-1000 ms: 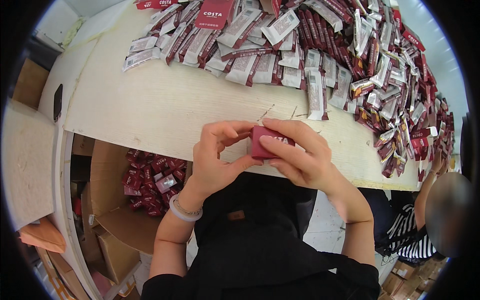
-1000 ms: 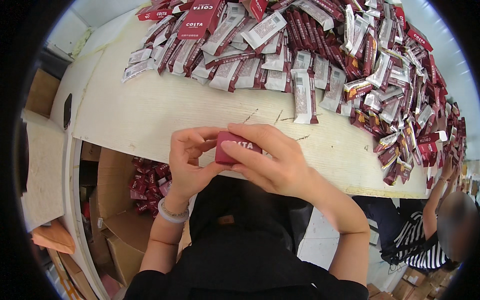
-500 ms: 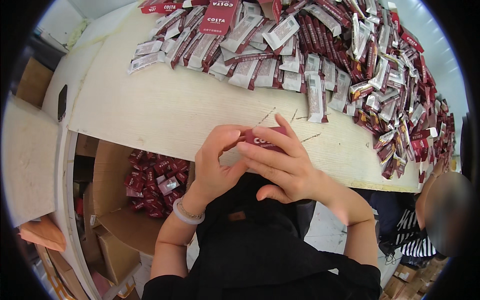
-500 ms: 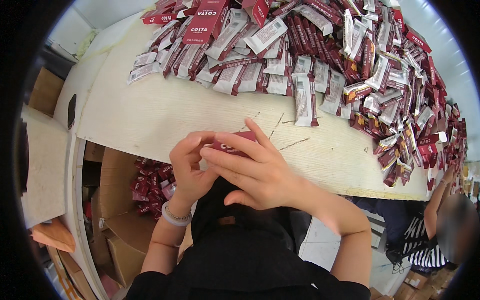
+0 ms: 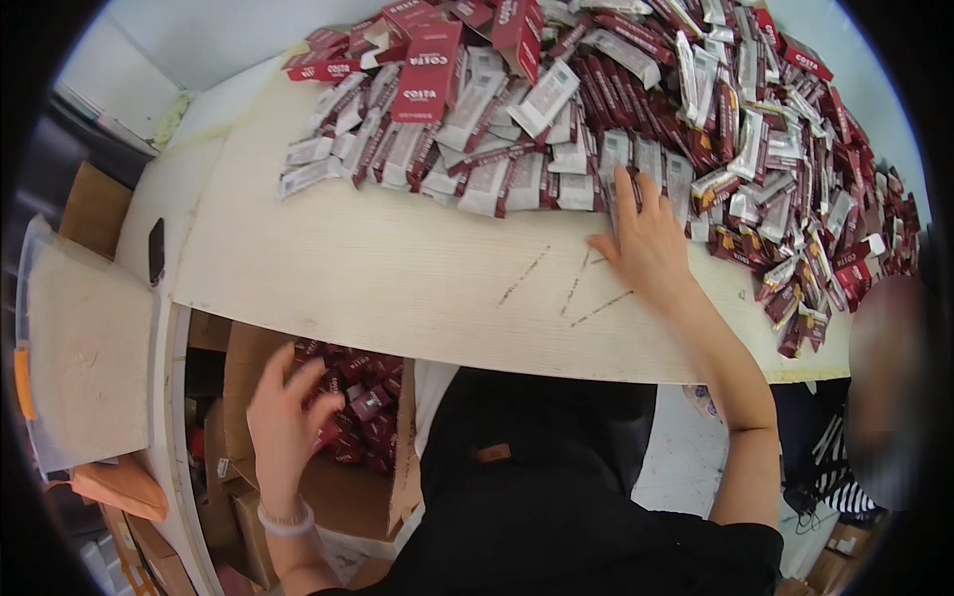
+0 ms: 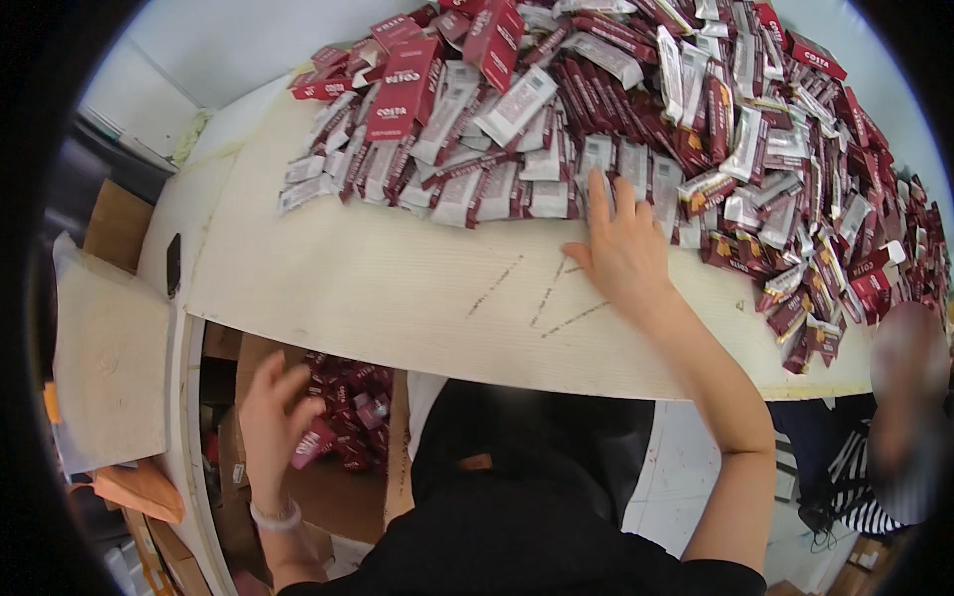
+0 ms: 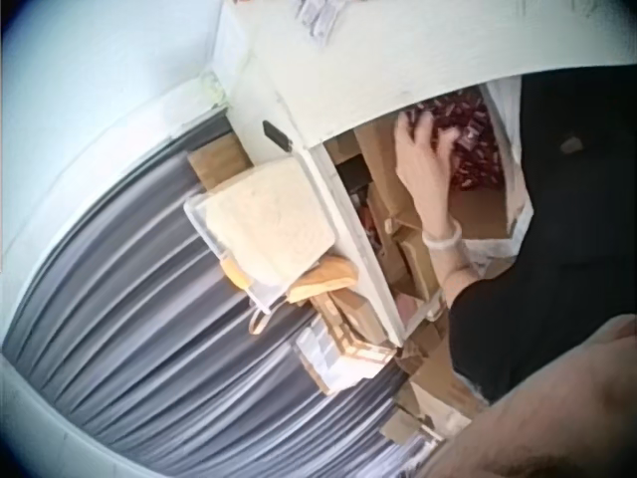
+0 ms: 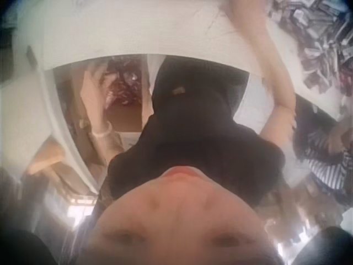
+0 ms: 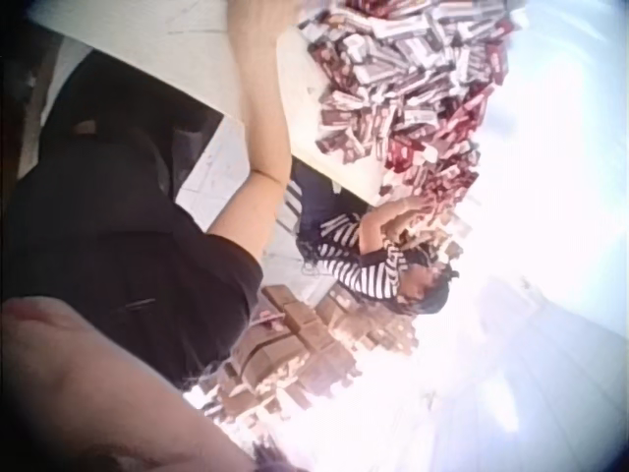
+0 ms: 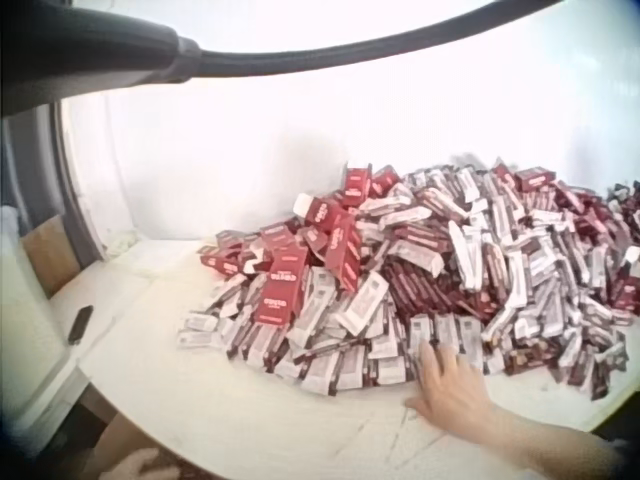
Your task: The person repeatedly picks up small Costa Coffee sachets from a large pile on a table and places them into small red cardboard boxes. The person folds the flaps of the boxes to close them and then places the filled boxes into a larger cardboard container below the table.
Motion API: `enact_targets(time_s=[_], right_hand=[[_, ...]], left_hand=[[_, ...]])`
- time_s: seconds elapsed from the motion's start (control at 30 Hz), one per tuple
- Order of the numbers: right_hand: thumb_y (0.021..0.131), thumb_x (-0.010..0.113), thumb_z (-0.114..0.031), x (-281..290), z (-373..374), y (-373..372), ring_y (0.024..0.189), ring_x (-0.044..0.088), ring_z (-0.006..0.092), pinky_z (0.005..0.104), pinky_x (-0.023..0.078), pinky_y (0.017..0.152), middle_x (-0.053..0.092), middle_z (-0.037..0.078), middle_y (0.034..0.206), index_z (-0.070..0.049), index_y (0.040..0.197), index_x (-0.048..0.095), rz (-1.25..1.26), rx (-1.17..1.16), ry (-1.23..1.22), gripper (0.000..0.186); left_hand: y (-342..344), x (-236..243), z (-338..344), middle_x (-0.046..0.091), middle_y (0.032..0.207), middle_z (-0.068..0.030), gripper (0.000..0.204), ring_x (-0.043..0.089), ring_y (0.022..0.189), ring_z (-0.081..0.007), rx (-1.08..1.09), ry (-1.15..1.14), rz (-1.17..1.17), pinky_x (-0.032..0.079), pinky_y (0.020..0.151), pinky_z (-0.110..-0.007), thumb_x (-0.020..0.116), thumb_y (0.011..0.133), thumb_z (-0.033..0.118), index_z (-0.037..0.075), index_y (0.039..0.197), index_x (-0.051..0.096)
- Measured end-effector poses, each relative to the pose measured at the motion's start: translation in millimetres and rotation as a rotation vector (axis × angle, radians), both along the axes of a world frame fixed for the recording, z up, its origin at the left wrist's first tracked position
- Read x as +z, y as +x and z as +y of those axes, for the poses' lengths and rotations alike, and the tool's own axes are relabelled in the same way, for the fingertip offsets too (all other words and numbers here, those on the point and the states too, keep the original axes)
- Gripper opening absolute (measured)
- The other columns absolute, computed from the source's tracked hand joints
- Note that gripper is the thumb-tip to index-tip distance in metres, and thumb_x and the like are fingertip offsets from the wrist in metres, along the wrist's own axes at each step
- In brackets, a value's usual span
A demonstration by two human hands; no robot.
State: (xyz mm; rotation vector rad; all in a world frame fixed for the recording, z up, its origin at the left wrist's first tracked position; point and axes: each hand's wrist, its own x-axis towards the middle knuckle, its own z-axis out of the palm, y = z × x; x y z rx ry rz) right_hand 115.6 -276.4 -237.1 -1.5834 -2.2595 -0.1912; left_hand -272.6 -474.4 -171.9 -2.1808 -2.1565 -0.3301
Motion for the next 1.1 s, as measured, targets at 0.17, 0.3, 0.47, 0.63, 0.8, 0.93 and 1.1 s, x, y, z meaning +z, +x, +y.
enact_targets(time_s=[0.17,0.3,0.47,0.63,0.8,0.93,1.1], right_hand=[[0.076,0.065,-0.013,30,35,10,0.078,0.062,0.0449,0.0498,0.053,0.073,0.048,0.025,0.115,-0.001,0.144,0.028,0.241,-0.090,-0.065,0.079],[0.079,0.067,-0.027,29,69,-49,0.098,0.061,0.0455,0.0492,0.053,0.083,0.045,0.028,0.123,-0.005,0.147,0.024,0.175,-0.190,-0.283,0.084],[0.070,0.071,-0.023,24,88,-46,0.107,0.056,0.0482,0.0483,0.050,0.089,0.047,0.028,0.122,-0.009,0.152,0.016,0.168,-0.226,-0.324,0.099],[0.066,0.073,-0.020,26,73,-21,0.108,0.053,0.0488,0.0508,0.049,0.089,0.051,0.028,0.116,-0.021,0.154,0.014,0.083,-0.262,-0.306,0.106],[0.070,0.071,-0.019,28,83,-22,0.097,0.059,0.0424,0.0462,0.050,0.086,0.056,0.027,0.113,-0.029,0.152,0.023,0.105,-0.130,-0.382,0.096],[0.067,0.068,-0.011,41,69,7,0.090,0.064,0.0313,0.0379,0.053,0.081,0.067,0.015,0.106,-0.021,0.134,0.053,0.108,-0.054,-0.268,0.070],[0.074,0.062,0.002,89,0,3,0.088,0.063,0.0216,0.0350,0.055,0.073,0.059,0.010,0.091,-0.010,0.115,0.049,1.587,0.308,-0.231,0.045]], left_hand=[[39,25,170,0.070,0.095,-0.0147,0.037,0.069,0.086,-0.0209,-0.205,0.438,-0.633,0.054,0.071,-0.030,0.075,0.082,0.014,0.000,0.114,0.064],[81,23,305,0.043,0.142,-0.0241,0.072,0.062,0.104,-0.0426,-0.231,0.274,-0.131,0.051,0.089,-0.043,0.073,0.073,0.028,0.011,0.137,0.044],[86,25,314,0.050,0.136,-0.0240,0.051,0.064,0.102,-0.0384,-0.358,0.273,0.122,0.052,0.085,-0.040,0.069,0.076,0.008,0.013,0.125,0.057],[81,50,252,0.071,0.091,-0.0104,0.020,0.065,0.068,-0.0237,-0.452,0.959,-0.047,0.051,0.061,-0.033,0.065,0.083,0.000,0.007,0.101,0.069],[106,50,145,0.070,0.083,-0.0112,0.021,0.064,0.062,-0.0243,-0.475,0.355,-0.430,0.050,0.059,-0.031,0.068,0.080,0.004,0.005,0.101,0.070],[130,18,131,0.068,0.075,-0.0091,0.021,0.052,0.051,-0.0070,-0.434,0.367,-0.630,0.041,0.048,-0.022,0.069,0.082,0.004,-0.001,0.103,0.070],[139,16,133,0.068,0.071,-0.0085,0.021,0.055,0.053,-0.0070,-0.397,0.305,-0.763,0.042,0.049,-0.022,0.069,0.082,0.005,-0.002,0.102,0.070]])
